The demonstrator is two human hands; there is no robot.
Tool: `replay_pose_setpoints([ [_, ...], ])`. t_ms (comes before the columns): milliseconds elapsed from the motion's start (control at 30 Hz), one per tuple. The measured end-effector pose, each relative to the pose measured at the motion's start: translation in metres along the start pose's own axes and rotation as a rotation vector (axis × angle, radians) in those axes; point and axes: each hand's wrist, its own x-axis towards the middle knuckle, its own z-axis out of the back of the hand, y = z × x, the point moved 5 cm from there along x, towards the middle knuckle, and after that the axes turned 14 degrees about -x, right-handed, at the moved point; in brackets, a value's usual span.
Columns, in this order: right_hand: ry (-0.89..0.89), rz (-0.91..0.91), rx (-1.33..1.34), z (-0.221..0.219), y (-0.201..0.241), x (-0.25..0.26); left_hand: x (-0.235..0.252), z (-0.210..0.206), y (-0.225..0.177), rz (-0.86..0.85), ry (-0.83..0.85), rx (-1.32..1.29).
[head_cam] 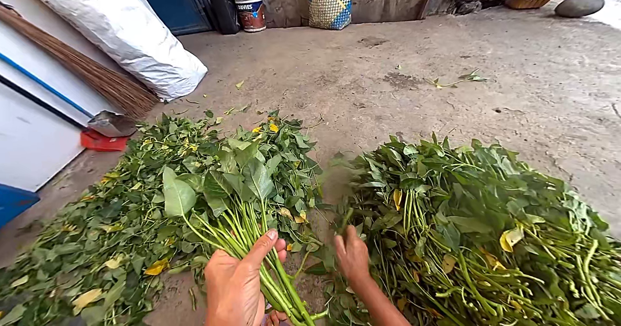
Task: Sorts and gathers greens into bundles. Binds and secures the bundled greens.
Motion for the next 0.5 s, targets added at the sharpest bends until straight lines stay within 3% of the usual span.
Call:
replay_pose_setpoints([
  [100,-0.21,0.02,0.622,0.052,-0.017,-0.026,-0.001,0.001,0.008,0.014,0.002,0.0],
  [167,-0.175,-0.035,1.102,0.069,-0.018,-0.043,-0.004,0.001,0.013,0.033,-0.019,-0.009],
  [233,-0.063,-0.066,1.403,0.078,-0.01,-0.06,-0.007,0.002,0.019,0.039,-0.057,-0.026],
  [333,0.069,-0.002,1.609,0.083,0.004,-0.082,-0.014,0.002,0.028,0.063,-0.074,-0.049],
  [500,0.135,0.147,1.649,0.081,0.028,-0.101,-0.027,-0.006,0.047,0.18,-0.033,-0.051],
])
